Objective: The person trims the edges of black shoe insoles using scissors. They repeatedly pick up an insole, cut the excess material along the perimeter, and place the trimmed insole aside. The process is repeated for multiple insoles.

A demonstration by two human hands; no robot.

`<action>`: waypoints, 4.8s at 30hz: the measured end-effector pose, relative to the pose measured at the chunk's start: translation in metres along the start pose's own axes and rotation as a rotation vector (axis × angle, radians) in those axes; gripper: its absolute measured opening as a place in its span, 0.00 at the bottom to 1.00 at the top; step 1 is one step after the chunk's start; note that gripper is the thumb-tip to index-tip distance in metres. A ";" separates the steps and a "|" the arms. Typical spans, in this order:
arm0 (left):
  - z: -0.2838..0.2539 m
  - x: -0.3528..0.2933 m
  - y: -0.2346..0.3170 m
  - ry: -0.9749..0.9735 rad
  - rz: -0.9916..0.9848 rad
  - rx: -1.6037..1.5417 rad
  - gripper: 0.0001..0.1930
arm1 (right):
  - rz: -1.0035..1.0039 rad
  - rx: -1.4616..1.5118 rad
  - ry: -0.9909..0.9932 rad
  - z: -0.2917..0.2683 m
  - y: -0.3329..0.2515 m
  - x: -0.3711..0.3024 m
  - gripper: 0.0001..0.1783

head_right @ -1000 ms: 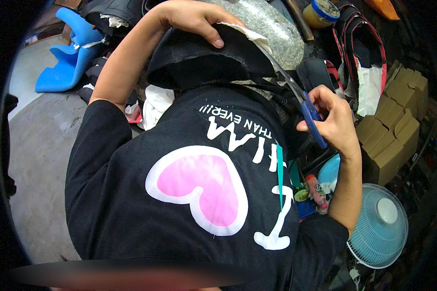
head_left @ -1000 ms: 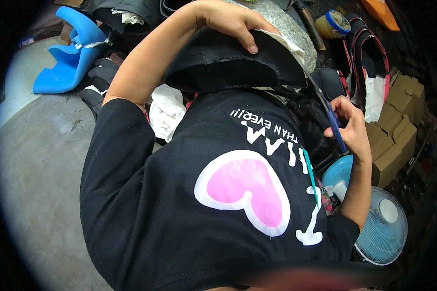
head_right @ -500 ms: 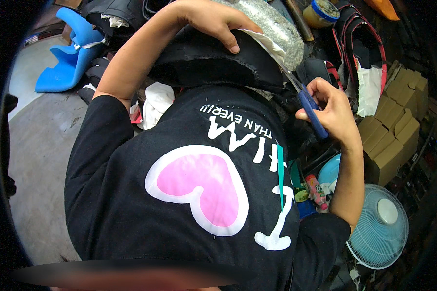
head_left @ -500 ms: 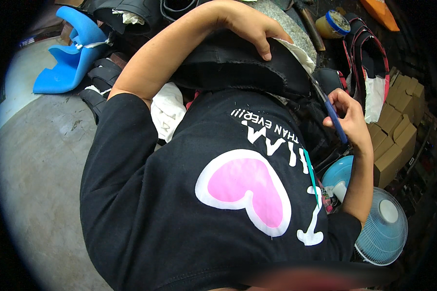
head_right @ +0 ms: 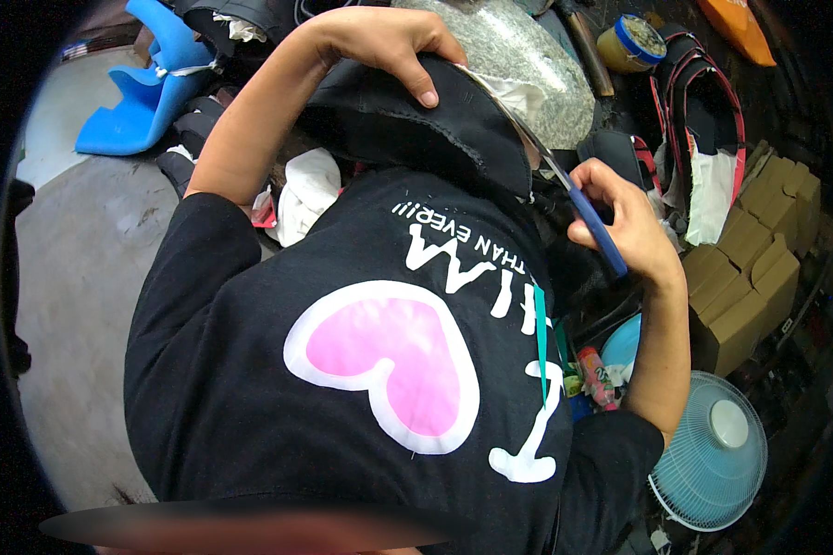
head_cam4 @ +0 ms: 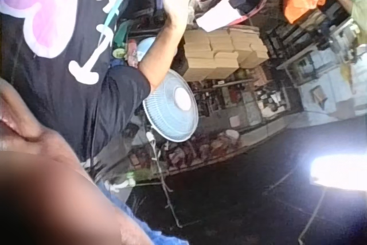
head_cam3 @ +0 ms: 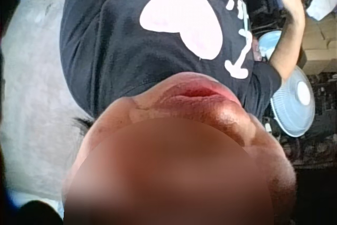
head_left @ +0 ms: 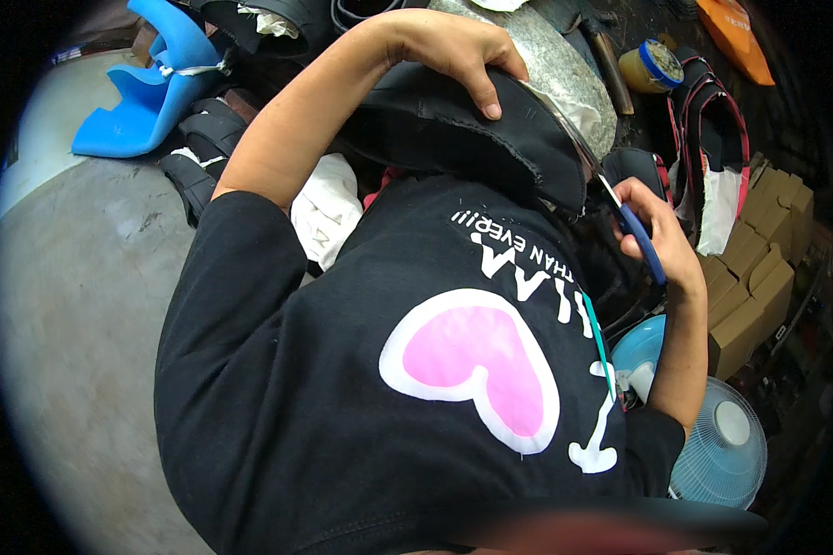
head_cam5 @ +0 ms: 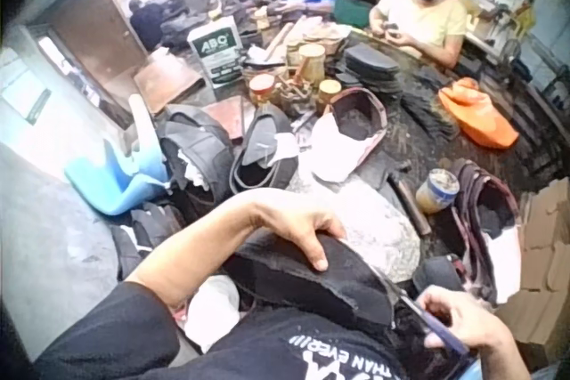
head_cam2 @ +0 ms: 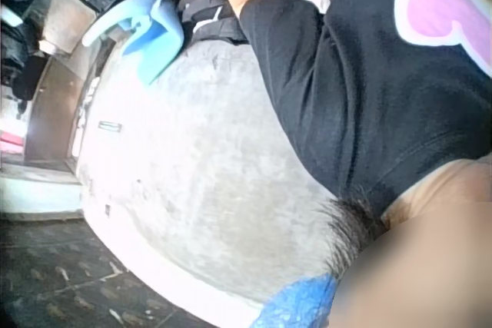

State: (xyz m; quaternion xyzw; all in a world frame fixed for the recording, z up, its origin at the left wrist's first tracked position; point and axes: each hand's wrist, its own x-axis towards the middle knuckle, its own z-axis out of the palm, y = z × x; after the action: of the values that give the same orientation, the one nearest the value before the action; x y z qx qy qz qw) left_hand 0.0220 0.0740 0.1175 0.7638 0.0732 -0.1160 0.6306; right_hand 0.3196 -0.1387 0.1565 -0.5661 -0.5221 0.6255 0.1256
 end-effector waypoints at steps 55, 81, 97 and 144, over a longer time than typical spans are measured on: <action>0.007 0.011 0.002 0.120 0.153 0.228 0.55 | 0.053 0.272 -0.033 0.016 0.005 -0.013 0.28; -0.011 0.022 -0.002 0.475 0.296 -0.541 0.45 | -0.208 0.585 0.493 0.026 0.027 0.007 0.36; 0.065 0.024 -0.042 1.258 -0.007 0.523 0.17 | -0.239 0.600 0.879 0.059 0.038 0.090 0.21; 0.278 -0.370 -0.206 1.579 -2.076 -0.158 0.55 | -0.156 0.435 0.559 0.043 0.048 0.155 0.13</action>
State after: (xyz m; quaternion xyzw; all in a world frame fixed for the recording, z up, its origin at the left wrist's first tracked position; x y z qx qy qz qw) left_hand -0.4112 -0.1457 -0.0273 0.1744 0.9795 -0.0642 0.0778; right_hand 0.2536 -0.0653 0.0212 -0.6337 -0.3638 0.5316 0.4284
